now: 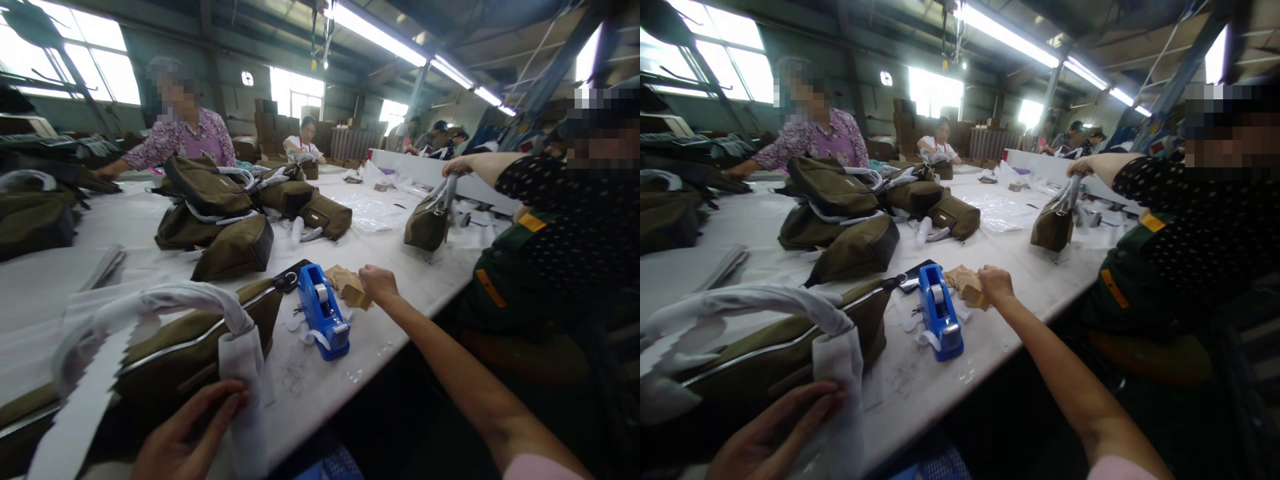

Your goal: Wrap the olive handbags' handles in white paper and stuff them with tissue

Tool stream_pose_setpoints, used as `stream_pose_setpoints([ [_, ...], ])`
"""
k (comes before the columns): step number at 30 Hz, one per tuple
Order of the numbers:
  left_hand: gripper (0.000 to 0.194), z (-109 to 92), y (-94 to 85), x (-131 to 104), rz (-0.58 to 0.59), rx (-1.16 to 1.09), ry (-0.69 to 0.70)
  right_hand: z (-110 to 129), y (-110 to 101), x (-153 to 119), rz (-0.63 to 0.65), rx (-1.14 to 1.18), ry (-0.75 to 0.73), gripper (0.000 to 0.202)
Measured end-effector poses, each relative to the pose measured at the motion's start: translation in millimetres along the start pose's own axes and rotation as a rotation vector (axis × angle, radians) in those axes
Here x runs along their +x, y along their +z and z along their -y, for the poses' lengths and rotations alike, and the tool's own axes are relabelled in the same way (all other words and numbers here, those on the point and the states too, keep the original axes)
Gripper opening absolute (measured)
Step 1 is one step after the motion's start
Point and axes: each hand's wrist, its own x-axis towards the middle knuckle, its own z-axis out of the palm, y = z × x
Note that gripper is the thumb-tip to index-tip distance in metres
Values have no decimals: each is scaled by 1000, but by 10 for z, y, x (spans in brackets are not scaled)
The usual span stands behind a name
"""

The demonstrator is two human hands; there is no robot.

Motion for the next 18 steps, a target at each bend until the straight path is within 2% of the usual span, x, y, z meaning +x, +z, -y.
stream_pose_setpoints([
  [4,32,-148,-5,21,-40,-15,8,-187,-199,-28,-147,0,158,27],
  [7,33,-267,8,33,-49,-94,23,-272,-489,-107,-274,54,235,31],
  [9,32,-334,23,22,-37,-182,15,-237,-720,-239,-358,122,241,31],
  [11,31,-375,26,-18,-56,-280,17,-90,-924,-465,-434,269,201,30],
  [12,30,-382,17,-51,-97,-309,27,27,-1000,-616,-490,518,169,29],
  [13,28,-380,-3,-93,-174,-304,47,171,-1054,-791,-480,752,137,31],
  [14,25,-371,-35,-142,-286,-263,87,339,-1083,-982,-411,970,115,36],
  [16,17,-344,-137,-251,-596,-102,228,733,-1074,-1379,-140,1356,60,41],
  [18,17,-328,-284,-341,-887,58,375,1175,-1006,-1712,76,1641,19,39],
])
